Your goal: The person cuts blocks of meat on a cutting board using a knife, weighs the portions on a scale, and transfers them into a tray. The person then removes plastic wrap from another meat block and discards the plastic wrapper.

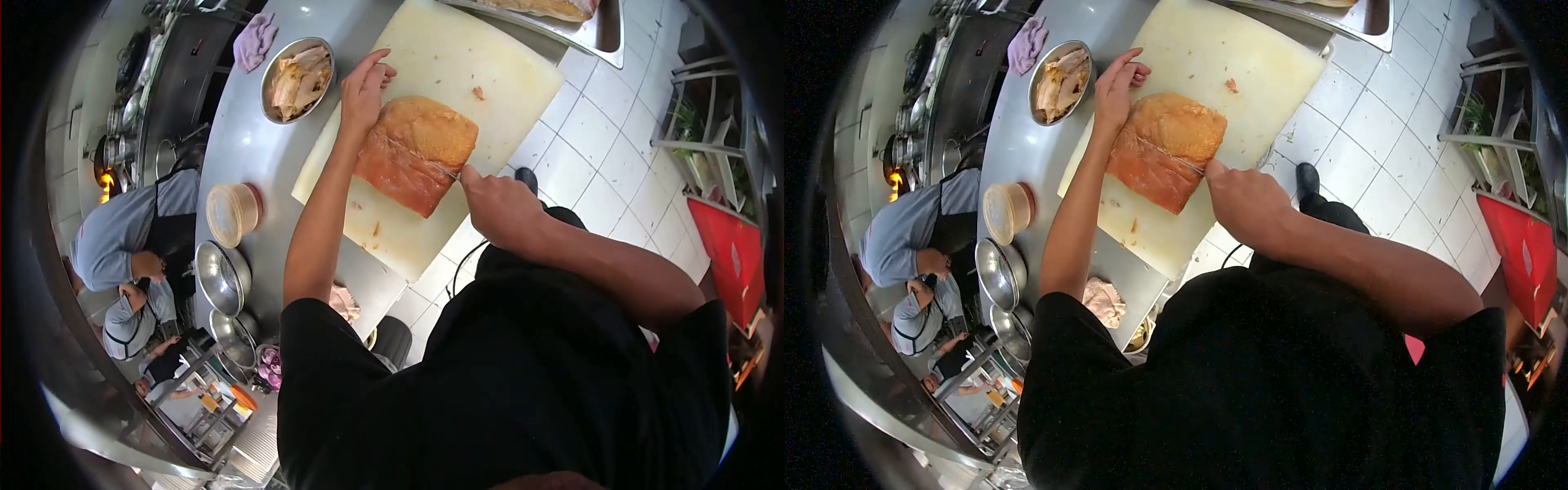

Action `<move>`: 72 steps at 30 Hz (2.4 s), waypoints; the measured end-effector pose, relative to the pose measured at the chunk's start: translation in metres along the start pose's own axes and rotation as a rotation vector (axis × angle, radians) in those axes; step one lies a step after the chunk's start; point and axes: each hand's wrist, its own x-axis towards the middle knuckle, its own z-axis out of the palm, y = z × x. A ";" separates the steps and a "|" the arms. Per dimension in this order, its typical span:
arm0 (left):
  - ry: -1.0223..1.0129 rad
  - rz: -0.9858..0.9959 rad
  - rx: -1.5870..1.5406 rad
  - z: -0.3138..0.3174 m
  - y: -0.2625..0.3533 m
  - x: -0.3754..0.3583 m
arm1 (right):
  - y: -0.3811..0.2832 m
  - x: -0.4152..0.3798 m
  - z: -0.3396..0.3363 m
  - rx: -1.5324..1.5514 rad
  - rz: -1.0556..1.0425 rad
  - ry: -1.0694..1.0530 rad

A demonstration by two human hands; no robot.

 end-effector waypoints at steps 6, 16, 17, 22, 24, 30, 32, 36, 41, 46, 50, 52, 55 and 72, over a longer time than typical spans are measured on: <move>0.035 0.039 0.280 0.003 -0.001 -0.003 | 0.018 0.010 0.013 0.047 0.014 -0.058; 0.117 0.336 0.316 0.005 -0.022 0.007 | 0.012 0.017 0.007 0.057 0.048 -0.050; 0.080 0.354 0.322 0.005 -0.024 0.008 | 0.015 0.016 0.006 0.053 0.017 -0.030; 0.077 0.232 0.309 0.004 -0.016 0.010 | 0.017 0.014 0.021 -0.070 -0.026 0.051; 0.094 0.134 0.282 -0.007 0.004 0.000 | 0.018 0.017 0.025 -0.081 -0.052 0.056; 0.133 0.246 0.746 0.010 0.095 -0.135 | 0.025 0.023 0.033 -0.079 -0.104 0.134; 0.130 0.199 0.757 0.038 0.090 -0.162 | 0.028 0.022 0.033 -0.099 -0.131 0.156; 0.248 0.124 0.783 0.058 0.069 -0.178 | 0.039 -0.013 0.031 -0.136 -0.095 0.154; 0.432 -0.005 0.887 0.058 0.060 -0.167 | 0.090 -0.131 0.020 -0.193 0.060 0.038; 0.514 -0.078 0.922 0.019 0.045 -0.150 | 0.101 -0.167 0.006 -0.203 0.077 0.041; 0.373 -0.108 1.025 0.007 0.070 -0.161 | 0.117 -0.188 -0.008 -0.110 0.102 0.041; 0.513 -0.143 0.827 0.017 0.076 -0.159 | 0.126 -0.194 -0.018 -0.053 0.135 0.041; 0.583 -0.209 0.733 0.052 0.102 -0.138 | 0.148 -0.193 -0.029 0.061 0.211 0.029; 0.235 -0.516 0.937 0.086 0.098 -0.051 | 0.319 -0.155 -0.148 0.118 0.079 0.000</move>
